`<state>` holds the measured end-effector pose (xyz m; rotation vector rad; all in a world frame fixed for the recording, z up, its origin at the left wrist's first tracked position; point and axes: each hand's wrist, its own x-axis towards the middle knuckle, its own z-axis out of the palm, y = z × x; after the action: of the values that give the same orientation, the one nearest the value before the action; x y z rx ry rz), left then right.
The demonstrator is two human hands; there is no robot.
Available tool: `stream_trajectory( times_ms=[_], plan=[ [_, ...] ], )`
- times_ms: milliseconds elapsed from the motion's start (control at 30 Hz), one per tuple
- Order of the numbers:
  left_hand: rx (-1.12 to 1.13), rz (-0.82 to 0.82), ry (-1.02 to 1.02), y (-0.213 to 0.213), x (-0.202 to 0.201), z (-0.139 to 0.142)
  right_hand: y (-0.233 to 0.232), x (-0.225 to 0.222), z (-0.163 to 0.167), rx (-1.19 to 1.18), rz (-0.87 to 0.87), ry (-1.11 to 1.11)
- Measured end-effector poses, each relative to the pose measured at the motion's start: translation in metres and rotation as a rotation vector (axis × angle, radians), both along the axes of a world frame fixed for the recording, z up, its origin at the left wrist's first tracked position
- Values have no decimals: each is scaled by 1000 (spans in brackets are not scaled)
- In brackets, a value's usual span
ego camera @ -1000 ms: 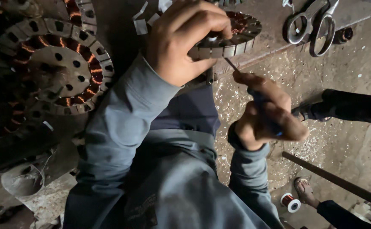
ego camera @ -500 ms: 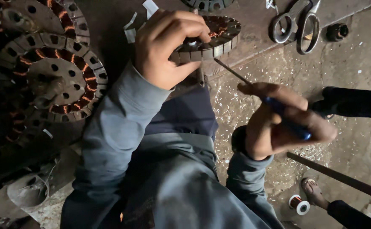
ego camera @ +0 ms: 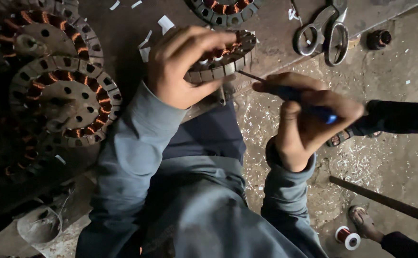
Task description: The person inserts small white insulating pieces into the slots of a motor stator using a screwdriver and a metal rod. They repeatedly place the pieces and press them into position while handling the stator with both hands.
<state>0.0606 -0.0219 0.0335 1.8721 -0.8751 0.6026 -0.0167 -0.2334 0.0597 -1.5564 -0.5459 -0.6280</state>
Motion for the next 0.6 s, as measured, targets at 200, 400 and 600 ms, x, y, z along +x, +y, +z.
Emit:
stream_trajectory(
  times_ms=[200,400,600],
  plan=[
    [-11,-19,26,2,-1,-1,-3,-3,-9,52,-35,94],
    [-72,-63,83,-1,-3,-5,-16,19,-50,291,42,48],
    [-101,-76,83,-2,-4,-8,-16,13,-55,279,13,37]
  ],
)
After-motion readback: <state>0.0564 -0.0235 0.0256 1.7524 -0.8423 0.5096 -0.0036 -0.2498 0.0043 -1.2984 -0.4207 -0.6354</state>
